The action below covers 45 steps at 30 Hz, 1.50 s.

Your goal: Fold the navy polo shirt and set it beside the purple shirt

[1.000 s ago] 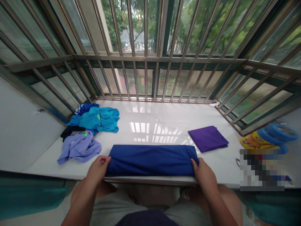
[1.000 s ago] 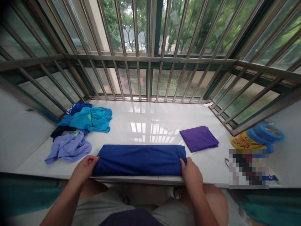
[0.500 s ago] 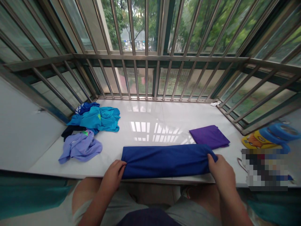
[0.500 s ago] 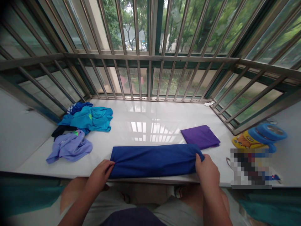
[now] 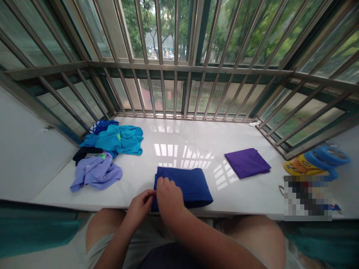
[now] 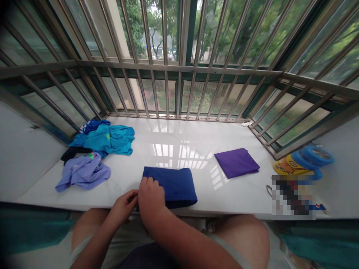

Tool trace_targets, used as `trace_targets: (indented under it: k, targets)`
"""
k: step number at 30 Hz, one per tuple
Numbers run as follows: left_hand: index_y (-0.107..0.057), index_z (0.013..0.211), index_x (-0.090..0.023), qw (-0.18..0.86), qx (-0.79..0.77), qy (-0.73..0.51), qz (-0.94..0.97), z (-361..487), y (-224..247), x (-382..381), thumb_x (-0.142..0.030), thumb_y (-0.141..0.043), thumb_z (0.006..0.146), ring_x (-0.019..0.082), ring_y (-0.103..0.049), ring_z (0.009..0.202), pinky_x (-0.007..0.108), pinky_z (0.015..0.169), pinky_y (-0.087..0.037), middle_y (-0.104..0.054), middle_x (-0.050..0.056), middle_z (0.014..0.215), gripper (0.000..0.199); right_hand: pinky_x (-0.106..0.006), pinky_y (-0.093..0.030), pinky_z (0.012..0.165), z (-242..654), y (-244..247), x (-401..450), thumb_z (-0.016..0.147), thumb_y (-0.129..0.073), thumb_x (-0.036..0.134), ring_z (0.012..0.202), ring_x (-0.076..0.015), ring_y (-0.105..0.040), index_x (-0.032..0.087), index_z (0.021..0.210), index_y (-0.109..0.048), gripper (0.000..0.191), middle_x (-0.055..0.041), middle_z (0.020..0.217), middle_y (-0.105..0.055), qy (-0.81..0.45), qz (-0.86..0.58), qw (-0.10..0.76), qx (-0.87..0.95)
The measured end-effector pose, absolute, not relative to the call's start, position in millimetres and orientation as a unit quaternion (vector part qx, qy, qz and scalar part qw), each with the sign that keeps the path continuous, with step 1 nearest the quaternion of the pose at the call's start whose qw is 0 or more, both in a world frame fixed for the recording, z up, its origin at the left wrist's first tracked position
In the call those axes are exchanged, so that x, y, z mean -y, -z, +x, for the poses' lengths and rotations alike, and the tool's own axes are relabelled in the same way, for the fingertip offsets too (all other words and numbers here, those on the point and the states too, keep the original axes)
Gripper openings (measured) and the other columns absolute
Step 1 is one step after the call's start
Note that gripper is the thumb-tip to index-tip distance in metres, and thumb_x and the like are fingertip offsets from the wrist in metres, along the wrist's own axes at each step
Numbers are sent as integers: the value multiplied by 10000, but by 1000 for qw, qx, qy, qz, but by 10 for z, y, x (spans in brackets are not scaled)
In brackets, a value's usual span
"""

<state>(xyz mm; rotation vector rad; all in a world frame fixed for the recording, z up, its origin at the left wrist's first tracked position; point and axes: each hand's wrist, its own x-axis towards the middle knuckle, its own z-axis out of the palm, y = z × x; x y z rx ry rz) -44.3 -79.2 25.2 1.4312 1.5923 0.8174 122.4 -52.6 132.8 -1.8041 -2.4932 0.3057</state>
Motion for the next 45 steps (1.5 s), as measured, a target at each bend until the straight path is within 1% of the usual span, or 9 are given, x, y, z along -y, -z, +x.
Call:
trace_targets:
  k: [5, 10, 13, 16, 19, 23, 32, 39, 45]
  targets:
    - [-778, 1082, -210, 482, -637, -374, 471, -474, -236, 780, -583, -591, 887, 294, -780, 1059, 456, 1009, -619, -835, 78, 1087, 461, -412, -624, 794, 886, -642, 662, 1036, -538, 127, 991, -293, -715, 149, 1164, -651, 172, -131, 1068, -707, -111, -534, -5, 838]
    - [-720, 1124, -193, 504, -635, -401, 427, -453, -106, 745, -719, -697, 803, 286, -801, 970, 441, 921, -650, -827, 94, 1014, 617, -386, -605, 769, 1174, -590, 827, 1010, -626, 189, 959, -283, -685, 111, 1290, -639, 291, -128, 1063, -699, -90, -436, 34, 895]
    - [-671, 1189, -200, 451, -670, -377, 454, -433, -62, 725, -636, -736, 807, 273, -800, 891, 418, 850, -657, -814, 67, 947, 583, -391, -600, 807, 1463, -704, 911, 1027, -655, 305, 969, -273, -677, 135, 1355, -630, 371, -112, 1092, -725, -87, -374, 79, 920]
    - [-620, 1299, -219, 363, -693, -355, 512, -387, -96, 727, -468, -689, 868, 248, -784, 818, 414, 771, -667, -792, 59, 1021, 503, -470, -537, 1060, 1936, -794, 862, 1029, -676, 375, 1193, -292, -653, 224, 1416, -631, 418, -112, 1328, -720, -62, -375, 126, 916]
    - [-629, 1353, -216, 191, -676, -364, 611, -234, -210, 710, -303, -556, 971, 293, -756, 1101, 511, 952, -647, -737, 134, 1284, 399, -576, -403, 1219, 2476, -717, 733, 996, -696, 290, 1483, -361, -484, 307, 1596, -516, 626, -86, 1643, -526, 6, -422, 126, 898]
    - [-620, 1437, -197, 84, -583, -326, 739, 175, -300, 576, -170, -397, 1049, 272, -596, 1429, 526, 1222, -485, -633, 146, 1534, 449, -542, -452, 1208, 2899, -370, 695, 980, -586, 97, 1555, -331, -425, 293, 1602, -533, 654, -53, 1688, -469, 55, -402, 96, 909]
    - [-395, 1679, -185, 19, -573, -177, 800, 278, 57, 407, -476, -467, 1088, 326, -408, 1591, 567, 1294, -344, -441, 138, 1712, 663, -443, -512, 1189, 3123, 118, 1030, 960, -454, 18, 1619, -300, -321, 212, 1636, -500, 704, -61, 1702, -439, 120, -443, 175, 871]
    - [-261, 1724, -136, -11, -576, -209, 790, 198, 81, 540, -463, -533, 1061, 404, -350, 1608, 609, 1241, -394, -320, 202, 1758, 788, -704, -298, 1259, 2807, -353, 1044, 1011, -625, 412, 1525, -432, -438, 219, 1549, -609, 571, -133, 1644, -516, 4, -552, 140, 822]
    - [-219, 1736, -138, -53, -520, -185, 832, 213, 119, 907, -481, -555, 1049, 383, -391, 1591, 600, 1293, -321, -340, 200, 1746, 838, -682, -258, 1268, 2372, -516, 408, 1063, -563, 441, 1619, -435, -248, 194, 1676, -431, 674, -131, 1761, -312, -34, -609, 117, 784]
